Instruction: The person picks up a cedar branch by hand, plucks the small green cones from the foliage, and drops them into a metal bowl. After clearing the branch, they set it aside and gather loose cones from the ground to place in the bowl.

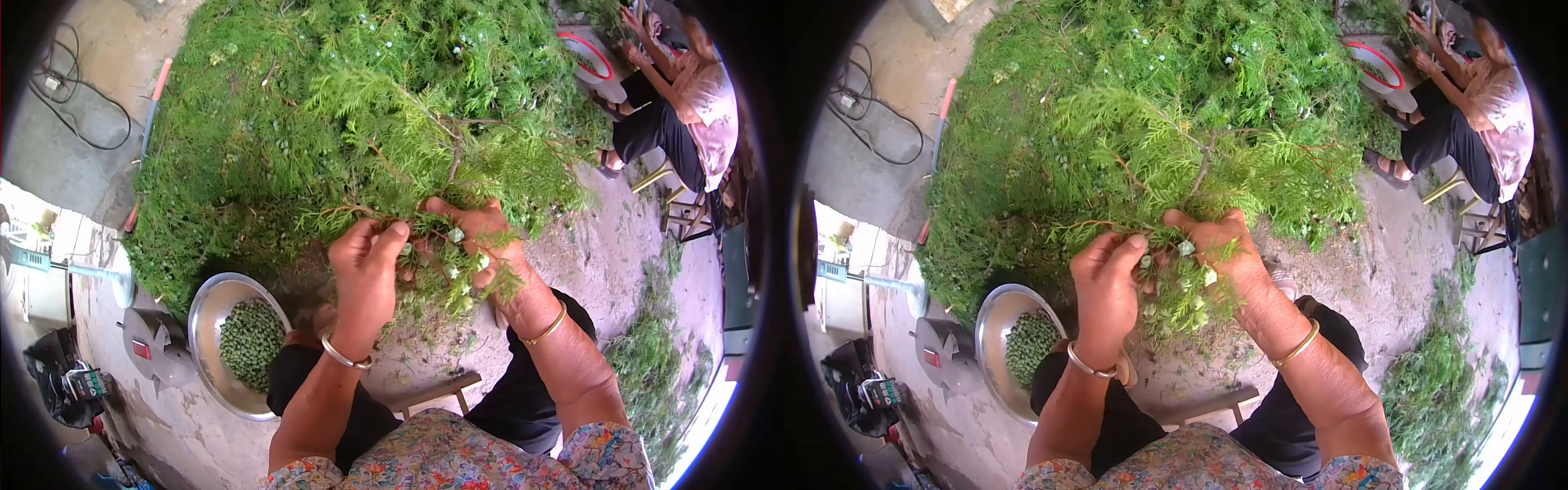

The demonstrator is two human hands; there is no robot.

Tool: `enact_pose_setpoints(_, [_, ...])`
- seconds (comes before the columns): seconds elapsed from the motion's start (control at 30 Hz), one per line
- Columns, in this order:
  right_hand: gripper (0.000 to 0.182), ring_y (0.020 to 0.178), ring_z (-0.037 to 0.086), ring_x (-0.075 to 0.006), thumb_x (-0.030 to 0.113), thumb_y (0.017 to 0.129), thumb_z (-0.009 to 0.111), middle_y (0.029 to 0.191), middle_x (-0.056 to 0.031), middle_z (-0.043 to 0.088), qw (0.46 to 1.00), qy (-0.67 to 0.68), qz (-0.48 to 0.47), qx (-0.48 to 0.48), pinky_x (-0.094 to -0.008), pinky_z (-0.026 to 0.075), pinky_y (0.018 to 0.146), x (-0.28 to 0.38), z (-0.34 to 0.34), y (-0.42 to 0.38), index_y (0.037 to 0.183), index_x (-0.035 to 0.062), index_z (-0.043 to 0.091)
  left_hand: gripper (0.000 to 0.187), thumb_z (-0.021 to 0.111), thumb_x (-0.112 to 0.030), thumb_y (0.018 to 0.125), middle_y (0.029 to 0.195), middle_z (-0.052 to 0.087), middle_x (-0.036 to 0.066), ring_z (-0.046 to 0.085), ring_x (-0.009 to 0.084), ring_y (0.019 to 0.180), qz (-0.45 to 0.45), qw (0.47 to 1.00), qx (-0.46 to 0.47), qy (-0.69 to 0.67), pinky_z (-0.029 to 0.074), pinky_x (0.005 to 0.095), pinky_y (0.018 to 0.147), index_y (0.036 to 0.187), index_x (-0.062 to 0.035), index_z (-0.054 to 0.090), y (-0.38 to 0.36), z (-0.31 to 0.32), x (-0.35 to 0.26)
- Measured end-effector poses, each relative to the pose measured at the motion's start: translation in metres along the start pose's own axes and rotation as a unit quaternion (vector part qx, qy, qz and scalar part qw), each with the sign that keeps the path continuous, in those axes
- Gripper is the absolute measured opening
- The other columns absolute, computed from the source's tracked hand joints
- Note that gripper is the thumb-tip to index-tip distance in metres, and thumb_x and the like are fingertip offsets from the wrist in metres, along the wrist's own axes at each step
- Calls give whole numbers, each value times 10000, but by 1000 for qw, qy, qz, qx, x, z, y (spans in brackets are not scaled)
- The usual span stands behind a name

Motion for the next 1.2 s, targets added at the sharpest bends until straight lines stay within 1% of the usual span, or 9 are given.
enact_pose_setpoints(0.13, [375, 701, 564, -111, 187, 795, 608, 923, -15, 675, 979, 141, -145, -8, -278, 363, 823, -12, 6, 9, 1149, 66, 581, 120, 535, -113, 861, 796, 612, 79, 612, 165, 623, -7, 980, 23, -195, 469, 266, 453, 870, 3, 560, 4, -2, 3])
enact_pose_setpoints(0.2, [392, 694, 569, -104, 201, 779, 631, 907, -18, 676, 966, -188, -180, 7, -281, 347, 841, 14, -4, -8, 1146, 75, 578, 145, 530, -138, 871, 800, 615, 79, 632, 179, 672, -13, 977, 32, -210, 497, 291, 478, 848, 3, 550, 3, -1, 3])
enact_pose_setpoints(0.33, [385, 710, 570, -113, 194, 774, 629, 882, -19, 672, 931, -316, -178, -38, -282, 335, 855, 11, -2, -9, 1136, 71, 578, 96, 595, -72, 841, 807, 620, 75, 617, 138, 670, 44, 991, 29, -124, 490, 260, 493, 872, 15, 569, 7, -6, 13])
enact_pose_setpoints(0.43, [307, 677, 568, -117, 213, 824, 606, 832, -31, 662, 951, -212, -207, -91, -283, 391, 779, 7, -3, -6, 1086, 54, 602, 82, 614, 19, 800, 807, 633, 86, 615, 132, 697, 45, 993, 11, -104, 497, 251, 520, 878, 15, 590, 3, 0, 8])
enact_pose_setpoints(0.5, [326, 860, 576, -237, 286, 902, 491, 935, -177, 612, 989, 98, -98, 43, -316, 422, 851, -4, 0, 4, 1182, 144, 580, 90, 616, 21, 794, 812, 636, 91, 619, 139, 706, 21, 989, 12, -143, 503, 258, 523, 880, 13, 590, 6, -2, 8])
enact_pose_setpoints(0.67, [223, 777, 606, -214, 221, 925, 511, 859, -149, 633, 969, 240, -49, 7, -330, 457, 785, -4, -3, 7, 994, 47, 632, 113, 600, 29, 784, 839, 628, 122, 614, 184, 726, -74, 969, 45, -231, 514, 270, 565, 895, 17, 583, 9, -5, 11])
enact_pose_setpoints(0.73, [253, 647, 591, -147, 265, 919, 526, 747, -65, 614, 813, 572, 75, 78, -282, 502, 623, 4, -4, 0, 883, 24, 592, 110, 594, 47, 781, 825, 623, 113, 611, 198, 708, -95, 957, 76, -262, 500, 276, 548, 887, 17, 585, 8, -4, 5])
enact_pose_setpoints(1.0, [209, 667, 608, -170, 237, 900, 559, 777, -63, 609, 738, 668, 65, 66, -275, 503, 620, 11, -11, -4, 919, 29, 568, 104, 524, -52, 853, 828, 590, 162, 576, 271, 705, -144, 889, 60, -431, 467, 314, 540, 911, 17, 576, 13, -16, 6])
enact_pose_setpoints(1.2, [156, 685, 632, -232, 138, 916, 509, 822, -149, 620, 745, 663, 58, 45, -292, 538, 606, 12, -20, -5, 959, -9, 537, 136, 543, -85, 875, 845, 588, 173, 535, 239, 719, -97, 885, 109, -443, 421, 221, 496, 930, 36, 574, 15, -31, 0])
Point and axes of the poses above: each hand's wrist, its own y-axis towards the middle knuckle, its own z-axis out of the palm, x = y × z, the point moved 4 cm from there along y, towards the middle knuckle
